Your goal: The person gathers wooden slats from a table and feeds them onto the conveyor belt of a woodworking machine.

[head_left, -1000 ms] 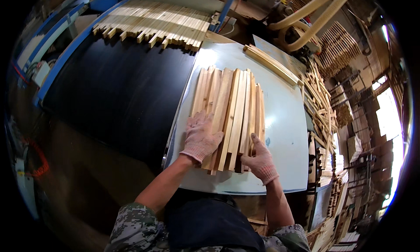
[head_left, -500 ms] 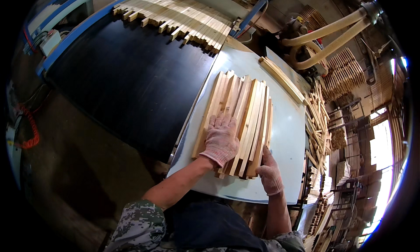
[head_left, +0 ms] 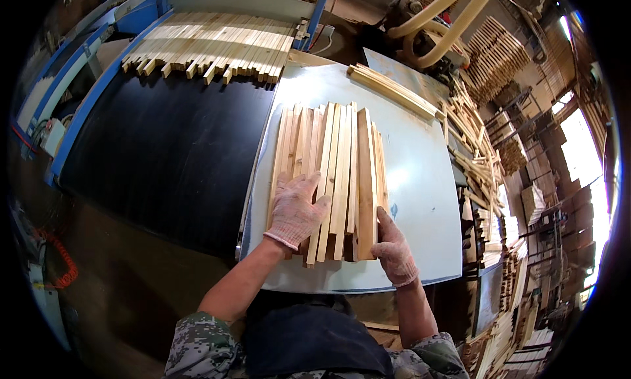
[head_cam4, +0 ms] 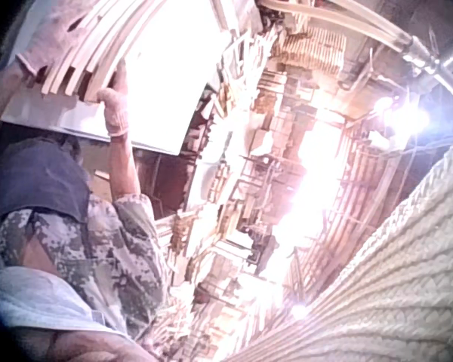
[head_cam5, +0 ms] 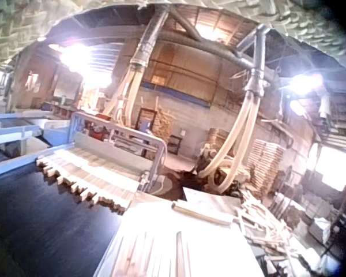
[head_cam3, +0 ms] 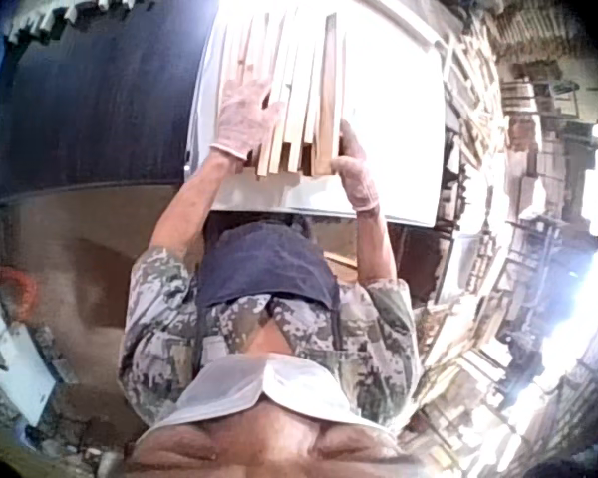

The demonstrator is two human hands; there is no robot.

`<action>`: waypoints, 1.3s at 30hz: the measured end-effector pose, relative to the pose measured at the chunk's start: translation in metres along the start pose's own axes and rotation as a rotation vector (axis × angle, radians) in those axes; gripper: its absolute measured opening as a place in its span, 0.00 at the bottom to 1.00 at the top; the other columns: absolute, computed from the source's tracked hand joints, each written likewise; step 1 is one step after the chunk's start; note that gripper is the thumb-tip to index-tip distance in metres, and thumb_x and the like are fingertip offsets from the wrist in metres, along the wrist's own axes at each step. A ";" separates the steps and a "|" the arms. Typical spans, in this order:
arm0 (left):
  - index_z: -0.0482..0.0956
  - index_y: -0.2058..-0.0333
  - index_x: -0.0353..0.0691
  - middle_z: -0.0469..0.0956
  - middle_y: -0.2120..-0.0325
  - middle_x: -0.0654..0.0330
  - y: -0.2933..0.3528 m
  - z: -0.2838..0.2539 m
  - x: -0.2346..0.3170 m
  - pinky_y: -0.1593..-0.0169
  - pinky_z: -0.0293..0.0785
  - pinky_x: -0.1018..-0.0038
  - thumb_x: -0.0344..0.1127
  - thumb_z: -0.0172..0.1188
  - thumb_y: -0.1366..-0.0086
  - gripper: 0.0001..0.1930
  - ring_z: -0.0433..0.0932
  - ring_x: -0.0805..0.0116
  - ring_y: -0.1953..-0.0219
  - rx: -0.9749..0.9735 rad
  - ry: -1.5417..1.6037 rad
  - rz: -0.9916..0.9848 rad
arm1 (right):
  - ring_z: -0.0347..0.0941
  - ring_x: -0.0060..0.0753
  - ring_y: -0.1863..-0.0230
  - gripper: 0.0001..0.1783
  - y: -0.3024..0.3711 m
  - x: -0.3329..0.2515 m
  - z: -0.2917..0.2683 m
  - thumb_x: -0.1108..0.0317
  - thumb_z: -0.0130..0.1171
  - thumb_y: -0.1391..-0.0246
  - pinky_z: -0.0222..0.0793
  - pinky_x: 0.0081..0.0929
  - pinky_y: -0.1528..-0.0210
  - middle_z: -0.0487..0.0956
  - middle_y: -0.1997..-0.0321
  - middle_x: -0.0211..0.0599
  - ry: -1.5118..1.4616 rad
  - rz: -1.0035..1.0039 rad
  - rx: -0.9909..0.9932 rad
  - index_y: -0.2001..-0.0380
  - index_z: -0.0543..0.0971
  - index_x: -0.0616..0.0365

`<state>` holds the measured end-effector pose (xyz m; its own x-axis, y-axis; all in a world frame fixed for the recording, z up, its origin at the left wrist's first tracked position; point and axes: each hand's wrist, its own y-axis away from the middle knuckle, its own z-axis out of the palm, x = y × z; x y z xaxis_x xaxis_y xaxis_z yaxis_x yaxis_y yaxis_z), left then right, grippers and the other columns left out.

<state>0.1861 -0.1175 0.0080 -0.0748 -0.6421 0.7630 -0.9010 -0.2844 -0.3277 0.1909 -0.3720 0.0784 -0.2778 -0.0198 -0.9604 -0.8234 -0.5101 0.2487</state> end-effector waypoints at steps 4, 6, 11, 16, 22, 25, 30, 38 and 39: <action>0.81 0.41 0.32 0.84 0.48 0.43 0.002 0.001 -0.001 0.29 0.65 0.53 0.39 0.68 0.37 0.27 0.80 0.44 0.43 0.002 -0.067 0.051 | 0.67 0.36 0.27 0.60 0.006 0.021 -0.014 0.75 0.60 0.61 0.62 0.26 0.28 0.70 0.25 0.42 -0.128 -0.069 0.100 0.19 0.53 0.68; 0.81 0.41 0.32 0.84 0.48 0.43 0.003 0.004 -0.002 0.32 0.68 0.53 0.38 0.69 0.37 0.27 0.80 0.43 0.44 0.016 -0.082 0.056 | 0.66 0.37 0.27 0.61 0.012 0.017 -0.017 0.75 0.60 0.61 0.61 0.27 0.27 0.70 0.25 0.42 -0.141 -0.070 0.138 0.19 0.53 0.68; 0.77 0.37 0.32 0.81 0.44 0.40 0.002 0.003 0.006 0.21 0.51 0.40 0.43 0.68 0.35 0.31 0.78 0.42 0.37 -0.068 -0.035 0.004 | 0.66 0.38 0.26 0.61 0.020 0.015 -0.038 0.75 0.59 0.62 0.60 0.29 0.25 0.70 0.25 0.42 -0.168 -0.173 0.178 0.19 0.54 0.68; 0.70 0.31 0.33 0.75 0.35 0.40 -0.007 0.002 0.031 0.22 0.54 0.44 0.48 0.73 0.38 0.41 0.74 0.44 0.32 -0.114 -0.153 -0.023 | 0.68 0.37 0.28 0.62 0.023 0.018 -0.077 0.75 0.57 0.65 0.61 0.29 0.25 0.71 0.27 0.42 -0.216 -0.143 0.212 0.19 0.54 0.69; 0.61 0.24 0.33 0.60 0.27 0.25 -0.032 0.020 0.068 0.22 0.59 0.49 0.55 0.76 0.40 0.54 0.60 0.31 0.24 -0.222 -0.419 -0.061 | 0.77 0.36 0.45 0.61 0.019 0.022 -0.108 0.72 0.59 0.63 0.73 0.30 0.37 0.77 0.38 0.43 -0.294 -0.162 0.204 0.20 0.56 0.68; 0.59 0.23 0.33 0.57 0.25 0.28 -0.048 0.032 0.093 0.21 0.58 0.50 0.57 0.76 0.41 0.56 0.59 0.32 0.23 -0.296 -0.548 -0.169 | 0.78 0.36 0.46 0.61 0.013 0.028 -0.123 0.75 0.60 0.64 0.74 0.29 0.38 0.77 0.38 0.41 -0.342 -0.148 0.191 0.19 0.56 0.67; 0.57 0.22 0.38 0.55 0.23 0.34 -0.066 0.056 0.106 0.21 0.57 0.54 0.59 0.75 0.42 0.57 0.60 0.37 0.23 -0.353 -0.692 -0.245 | 0.73 0.35 0.36 0.62 0.005 0.040 -0.157 0.77 0.61 0.64 0.69 0.32 0.31 0.74 0.32 0.39 -0.392 -0.099 0.121 0.19 0.56 0.65; 0.60 0.23 0.37 0.59 0.24 0.37 -0.066 0.068 0.087 0.25 0.66 0.60 0.46 0.73 0.43 0.52 0.68 0.42 0.27 -0.190 -0.680 -0.301 | 0.65 0.40 0.24 0.61 -0.014 0.048 -0.184 0.77 0.62 0.63 0.59 0.35 0.22 0.68 0.22 0.42 -0.430 -0.106 0.030 0.19 0.56 0.66; 0.60 0.23 0.37 0.60 0.24 0.37 -0.068 0.068 0.082 0.25 0.66 0.60 0.45 0.73 0.43 0.51 0.68 0.42 0.27 -0.176 -0.672 -0.300 | 0.64 0.40 0.23 0.61 -0.018 0.057 -0.189 0.77 0.62 0.62 0.59 0.35 0.22 0.67 0.21 0.41 -0.431 -0.127 0.023 0.19 0.56 0.66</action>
<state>0.2703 -0.1994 0.0551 0.4105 -0.8669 0.2827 -0.9007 -0.4338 -0.0224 0.2835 -0.5270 -0.0042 -0.3502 0.4046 -0.8447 -0.8739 -0.4658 0.1392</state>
